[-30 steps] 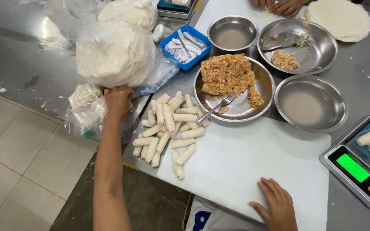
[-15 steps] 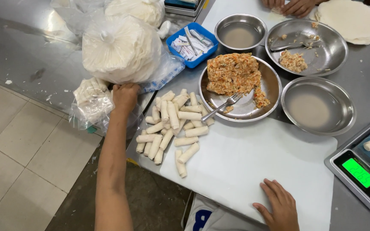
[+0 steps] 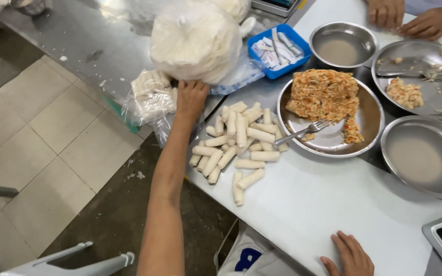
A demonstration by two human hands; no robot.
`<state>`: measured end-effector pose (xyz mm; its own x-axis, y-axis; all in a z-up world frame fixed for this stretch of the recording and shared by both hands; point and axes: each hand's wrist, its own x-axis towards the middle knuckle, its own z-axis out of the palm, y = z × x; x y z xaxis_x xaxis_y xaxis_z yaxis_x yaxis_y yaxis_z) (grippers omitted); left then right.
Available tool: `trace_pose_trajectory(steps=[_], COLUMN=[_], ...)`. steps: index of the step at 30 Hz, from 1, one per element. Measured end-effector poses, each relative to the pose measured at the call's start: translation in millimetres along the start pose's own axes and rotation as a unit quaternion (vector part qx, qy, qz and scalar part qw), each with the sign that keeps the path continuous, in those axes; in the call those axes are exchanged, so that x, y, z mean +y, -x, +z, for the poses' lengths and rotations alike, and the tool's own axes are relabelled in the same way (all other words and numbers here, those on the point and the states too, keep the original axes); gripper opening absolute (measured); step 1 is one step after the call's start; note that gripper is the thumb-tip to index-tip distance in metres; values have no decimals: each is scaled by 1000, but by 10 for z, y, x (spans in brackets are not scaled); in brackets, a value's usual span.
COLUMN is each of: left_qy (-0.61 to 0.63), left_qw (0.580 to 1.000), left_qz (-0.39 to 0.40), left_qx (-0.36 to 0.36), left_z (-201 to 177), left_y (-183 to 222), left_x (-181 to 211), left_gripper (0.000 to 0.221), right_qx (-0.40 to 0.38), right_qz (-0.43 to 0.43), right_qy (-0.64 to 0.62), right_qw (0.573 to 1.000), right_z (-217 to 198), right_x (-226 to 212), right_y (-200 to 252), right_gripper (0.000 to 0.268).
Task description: The person places several spring rolls into a plastic bag, then moves to a separate station where they peel a layer of dough from a large stack on a scale.
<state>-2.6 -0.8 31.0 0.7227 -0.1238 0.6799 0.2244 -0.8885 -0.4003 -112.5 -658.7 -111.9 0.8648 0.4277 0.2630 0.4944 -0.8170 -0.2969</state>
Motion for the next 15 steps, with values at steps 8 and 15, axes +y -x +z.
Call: trace_pose_trajectory(steps=[8, 15], left_qy=[63, 270], left_qw=[987, 943], left_qz=[-125, -122], left_qx=[82, 154], left_z=[-438, -1074], left_y=[-88, -279], left_x=[26, 597], left_gripper=[31, 25], right_qx=[0, 14], right_qz=[14, 65], right_qy=[-21, -231], right_qw=[1000, 971], right_z=[-84, -687], right_x=[-117, -902], right_y=[-35, -566], right_gripper=[65, 44])
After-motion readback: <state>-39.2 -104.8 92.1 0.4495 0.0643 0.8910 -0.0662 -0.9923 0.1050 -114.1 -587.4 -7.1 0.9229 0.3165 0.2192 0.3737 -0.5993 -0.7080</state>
